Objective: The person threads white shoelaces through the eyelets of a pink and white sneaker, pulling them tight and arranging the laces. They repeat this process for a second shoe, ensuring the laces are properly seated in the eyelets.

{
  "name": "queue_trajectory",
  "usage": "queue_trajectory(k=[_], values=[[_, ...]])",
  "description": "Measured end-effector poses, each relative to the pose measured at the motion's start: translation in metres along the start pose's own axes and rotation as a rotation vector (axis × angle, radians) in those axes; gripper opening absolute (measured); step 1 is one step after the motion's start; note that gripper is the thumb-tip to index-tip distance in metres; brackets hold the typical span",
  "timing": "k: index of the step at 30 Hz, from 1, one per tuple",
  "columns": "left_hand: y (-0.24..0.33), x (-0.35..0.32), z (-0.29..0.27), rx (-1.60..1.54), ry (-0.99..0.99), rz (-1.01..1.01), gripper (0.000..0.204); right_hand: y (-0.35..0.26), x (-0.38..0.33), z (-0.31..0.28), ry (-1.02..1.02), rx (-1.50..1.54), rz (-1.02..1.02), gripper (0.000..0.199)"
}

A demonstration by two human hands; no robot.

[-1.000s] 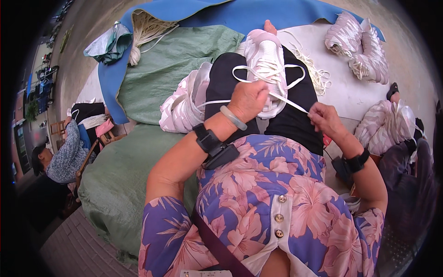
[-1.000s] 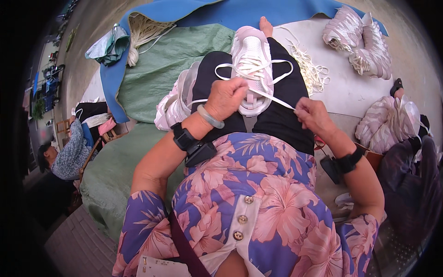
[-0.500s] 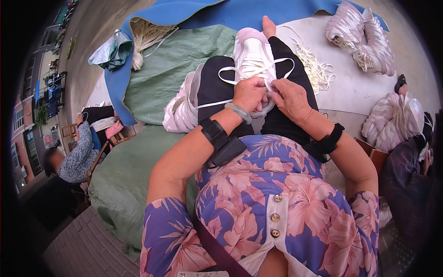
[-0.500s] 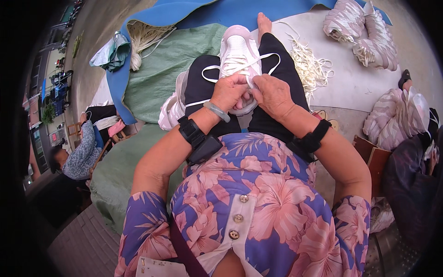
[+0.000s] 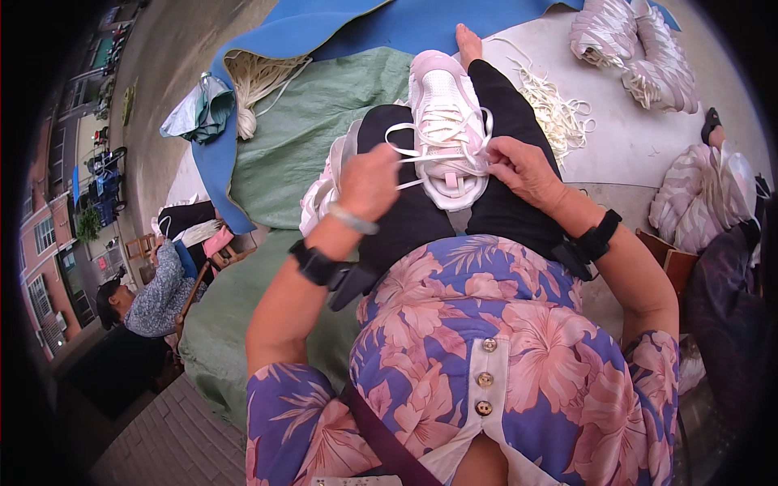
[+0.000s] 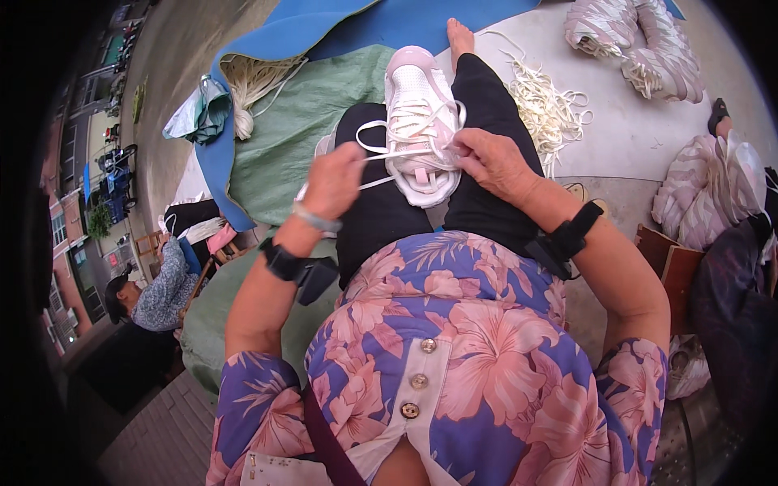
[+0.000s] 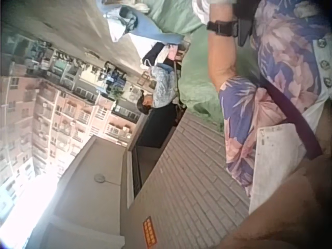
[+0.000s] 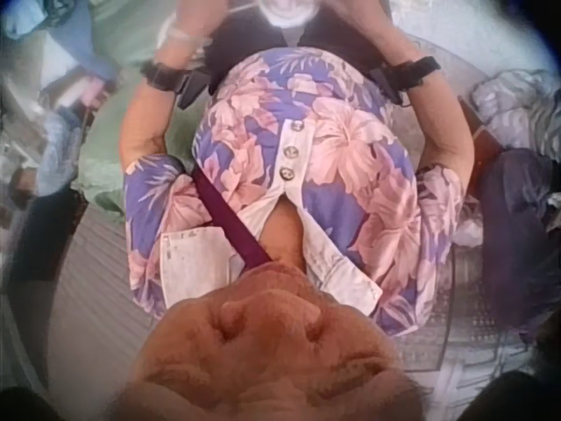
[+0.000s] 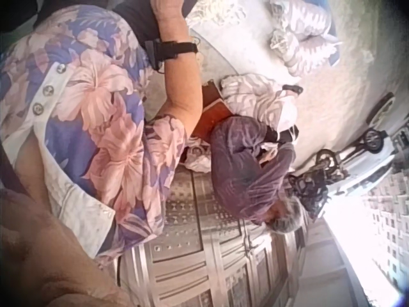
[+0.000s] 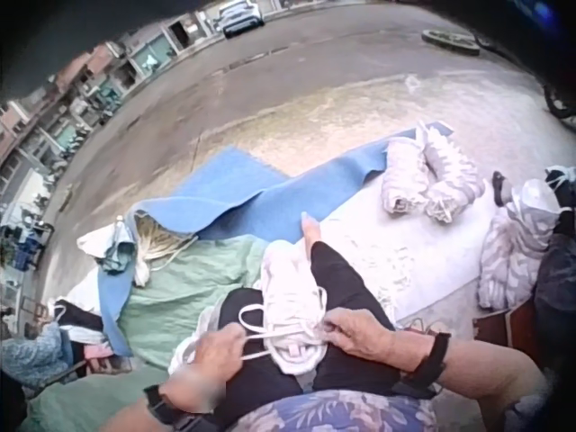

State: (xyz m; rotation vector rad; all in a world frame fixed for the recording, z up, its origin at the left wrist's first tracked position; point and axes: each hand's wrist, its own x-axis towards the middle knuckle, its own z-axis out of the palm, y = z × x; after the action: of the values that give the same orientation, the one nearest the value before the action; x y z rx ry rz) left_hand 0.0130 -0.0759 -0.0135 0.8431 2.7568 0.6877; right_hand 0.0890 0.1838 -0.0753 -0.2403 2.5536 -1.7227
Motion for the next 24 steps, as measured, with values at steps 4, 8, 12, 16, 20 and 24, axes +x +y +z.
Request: queue_trajectory(k=[4, 8, 12, 16, 20, 24], values=[[-0.043, -0.030, -0.040, 0.050, -0.002, -0.224, 0.010, 0.002, -0.005, -0.005, 0.043, 0.110, -0.003, 0.011], [-0.044, -0.042, -0.027, -0.212, -0.041, -0.374, 0.009, -0.001, -0.009, -0.009, 0.198, 0.270, 0.192, 0.009], [-0.034, -0.028, -0.017, -0.205, -0.001, -0.255, 0.013, 0.003, -0.009, -0.032, 0.477, 0.178, 0.230, 0.007], [-0.030, -0.016, -0.010, -0.237, 0.016, -0.228, 0.014, 0.016, -0.013, -0.048, 0.579, 0.171, 0.254, 0.006], [-0.043, -0.027, -0.011, -0.296, 0.044, -0.321, 0.012, 0.027, -0.023, -0.055, 0.613, 0.101, 0.257, 0.009], [-0.071, -0.044, -0.014, -0.427, 0.049, -0.515, 0.012, 0.026, -0.026, -0.064, 0.612, 0.295, 0.310, 0.009]])
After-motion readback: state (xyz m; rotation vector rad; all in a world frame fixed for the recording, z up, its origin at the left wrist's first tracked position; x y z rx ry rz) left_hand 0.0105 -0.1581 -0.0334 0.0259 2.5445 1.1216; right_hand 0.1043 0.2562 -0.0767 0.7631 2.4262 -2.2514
